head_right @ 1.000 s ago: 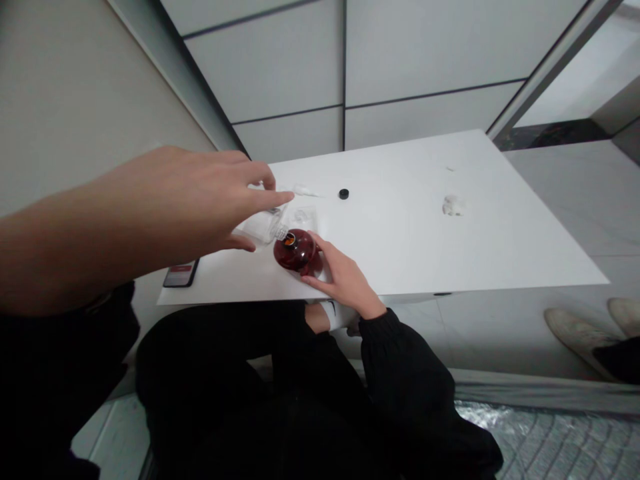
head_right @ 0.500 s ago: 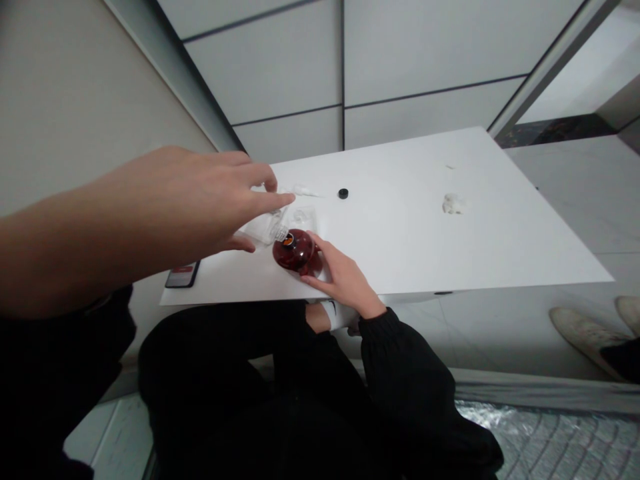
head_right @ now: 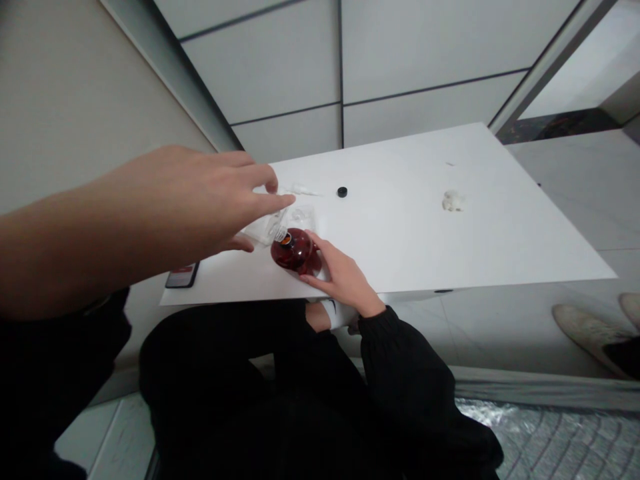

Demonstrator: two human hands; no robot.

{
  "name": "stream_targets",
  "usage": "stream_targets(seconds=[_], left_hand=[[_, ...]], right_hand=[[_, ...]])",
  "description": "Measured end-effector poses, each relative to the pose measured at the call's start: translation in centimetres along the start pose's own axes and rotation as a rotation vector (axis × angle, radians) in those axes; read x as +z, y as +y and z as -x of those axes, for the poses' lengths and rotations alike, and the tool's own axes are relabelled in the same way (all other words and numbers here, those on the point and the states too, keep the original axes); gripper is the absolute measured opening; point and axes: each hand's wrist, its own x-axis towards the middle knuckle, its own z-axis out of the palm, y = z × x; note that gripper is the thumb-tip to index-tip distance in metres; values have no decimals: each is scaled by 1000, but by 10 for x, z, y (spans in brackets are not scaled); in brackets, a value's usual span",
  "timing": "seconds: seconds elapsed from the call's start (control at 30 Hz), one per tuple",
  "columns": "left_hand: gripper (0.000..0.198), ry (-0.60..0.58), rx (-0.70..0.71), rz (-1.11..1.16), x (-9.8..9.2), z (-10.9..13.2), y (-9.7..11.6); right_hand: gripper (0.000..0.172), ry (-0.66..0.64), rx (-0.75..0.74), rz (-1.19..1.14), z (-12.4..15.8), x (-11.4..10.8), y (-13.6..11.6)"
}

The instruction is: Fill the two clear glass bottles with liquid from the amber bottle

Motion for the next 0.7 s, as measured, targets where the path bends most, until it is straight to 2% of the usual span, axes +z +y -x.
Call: stream_targets(seconds=[0.17, 0.37, 0.57, 0.7], left_hand=[[21, -50, -27, 23, -2, -3, 3], [17, -26, -2, 67, 4, -7, -5], [23, -67, -8, -5, -4, -7, 3], [20, -108, -49, 31, -8, -11, 6]], right_hand=[[86, 2, -8, 4, 0, 0, 0], [86, 1, -7, 1, 0, 0, 1], [86, 3, -14, 0, 0, 0, 0], [86, 6, -11, 0, 0, 0, -2]])
